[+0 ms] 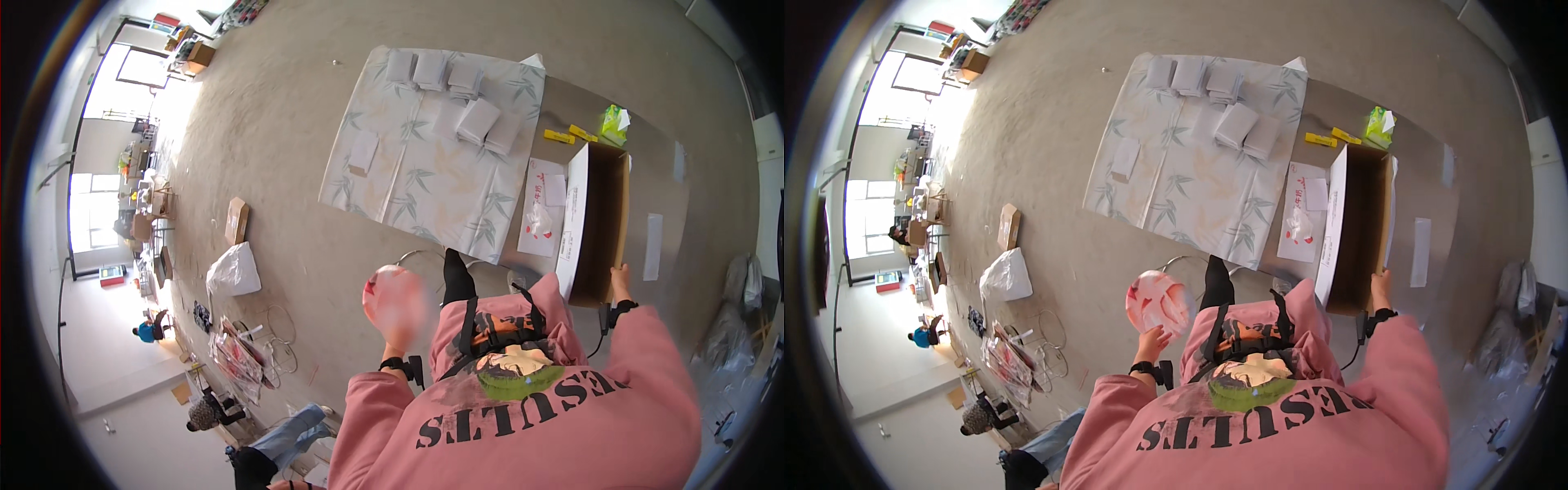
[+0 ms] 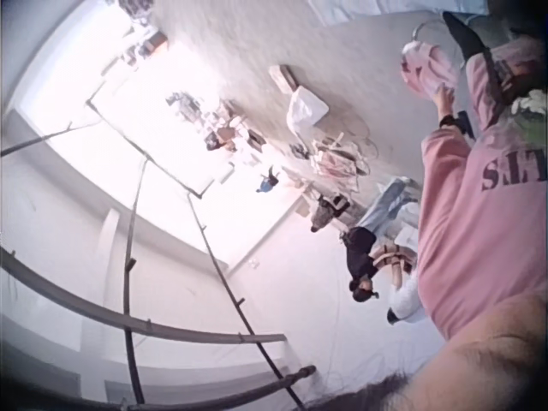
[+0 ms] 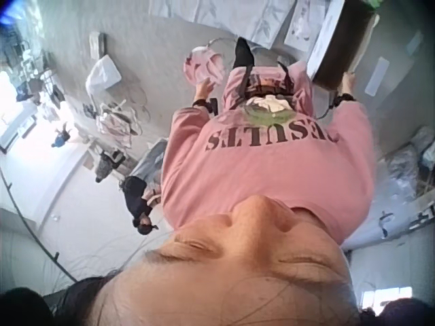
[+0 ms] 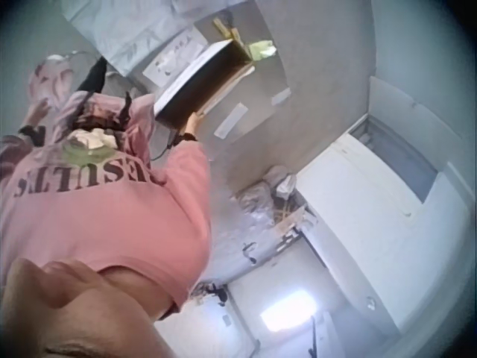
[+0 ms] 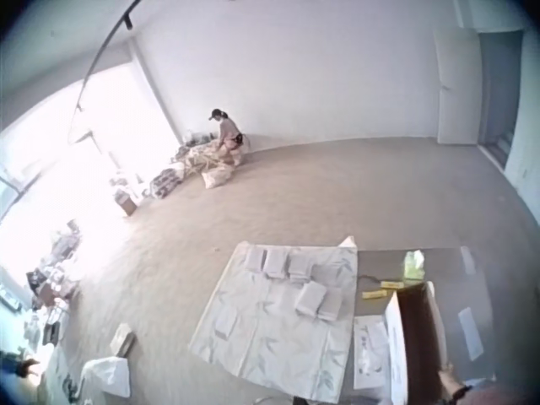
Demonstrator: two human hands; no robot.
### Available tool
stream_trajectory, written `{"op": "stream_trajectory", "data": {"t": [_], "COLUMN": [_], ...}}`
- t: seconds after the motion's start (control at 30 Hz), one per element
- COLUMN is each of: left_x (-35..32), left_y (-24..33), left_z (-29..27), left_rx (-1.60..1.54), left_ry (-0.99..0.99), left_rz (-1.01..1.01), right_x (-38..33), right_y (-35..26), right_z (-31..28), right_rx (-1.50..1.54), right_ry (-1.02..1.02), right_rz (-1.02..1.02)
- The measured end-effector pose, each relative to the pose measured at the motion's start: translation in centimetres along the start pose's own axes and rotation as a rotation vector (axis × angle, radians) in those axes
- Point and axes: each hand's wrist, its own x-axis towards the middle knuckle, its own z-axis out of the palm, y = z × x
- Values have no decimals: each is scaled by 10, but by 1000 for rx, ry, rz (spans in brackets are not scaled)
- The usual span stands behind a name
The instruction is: The person picks up white packets from a table, stacks them together, and places the stack into a cardboard box.
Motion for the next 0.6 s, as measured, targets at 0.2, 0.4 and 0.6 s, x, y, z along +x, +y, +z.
{"op": "stream_trajectory", "data": {"t": [0.2, 0.4, 0.6], "left_x": [99, 212, 210], "left_y": [131, 250, 350], "left_z": [18, 95, 234], "left_rx": [161, 612, 643], "left_ry": [-113, -164, -343], "left_rz": [50, 475, 718], "right_x": [-45, -108, -72], "right_y": [-72, -303, -398], "right_z": [2, 32, 182], "right_rx": [-234, 3, 476], "right_ry": [485, 311, 36], "right_rz": [-90, -401, -263]}}
